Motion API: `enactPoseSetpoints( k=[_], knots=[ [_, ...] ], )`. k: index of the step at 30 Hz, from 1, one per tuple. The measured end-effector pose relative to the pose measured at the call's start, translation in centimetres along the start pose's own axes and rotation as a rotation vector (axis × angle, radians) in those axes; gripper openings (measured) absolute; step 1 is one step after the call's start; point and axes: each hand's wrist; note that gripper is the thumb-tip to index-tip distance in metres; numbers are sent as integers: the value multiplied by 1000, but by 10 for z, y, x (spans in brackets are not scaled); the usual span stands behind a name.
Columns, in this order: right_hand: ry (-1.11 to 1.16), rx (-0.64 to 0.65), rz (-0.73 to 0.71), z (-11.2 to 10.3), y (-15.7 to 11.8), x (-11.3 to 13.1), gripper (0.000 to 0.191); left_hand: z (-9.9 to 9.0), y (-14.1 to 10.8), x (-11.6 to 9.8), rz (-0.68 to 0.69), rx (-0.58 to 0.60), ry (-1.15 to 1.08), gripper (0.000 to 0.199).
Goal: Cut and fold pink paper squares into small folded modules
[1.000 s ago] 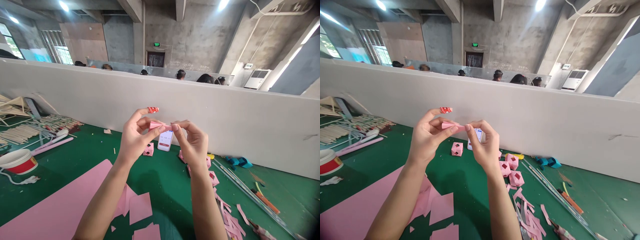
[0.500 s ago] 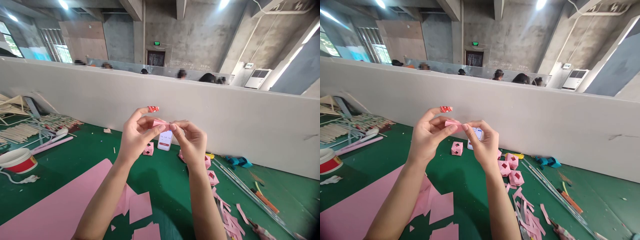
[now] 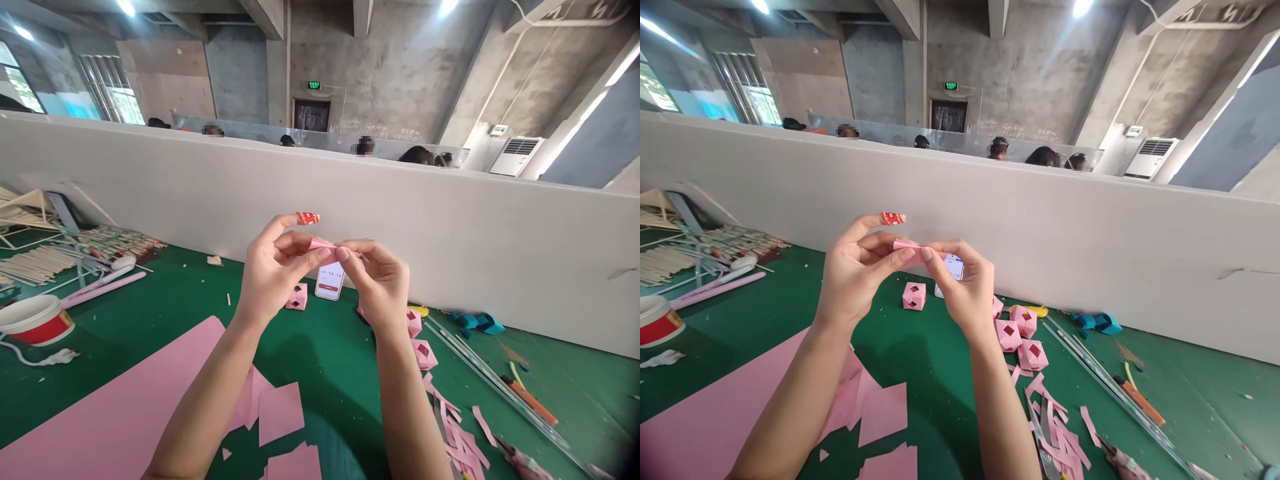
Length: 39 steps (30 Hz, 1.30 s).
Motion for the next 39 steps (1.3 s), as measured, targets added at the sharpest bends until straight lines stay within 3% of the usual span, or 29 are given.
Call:
enactPoseSetpoints(
  k=[6, 15, 22, 29, 34, 39],
  knots=[
    [20, -49, -103, 1, -1, -2, 4, 1, 0, 0, 15, -6, -12, 47],
    [76, -13, 44, 4, -2, -3, 14, 2, 0, 0, 9, -25, 1, 46],
    [84, -99, -35, 4, -2, -4, 7, 5, 0, 1, 47, -76, 14, 43],
    [106, -136, 51, 1, 0, -7, 13, -1, 3, 0, 36, -91, 48, 46],
    [148, -108, 41, 3, -1, -8, 9, 0, 1, 0, 32, -28, 23, 45],
    [145, -84, 38, 6, -3, -8, 11, 0, 1, 5, 90, -50, 86, 47]
  ],
)
Point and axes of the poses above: each hand's wrist, its own y-axis towards the middle knuckle, its own z-axis out of the palm, x = y × z, and after that the axes turned 3 degrees about y, right-handed
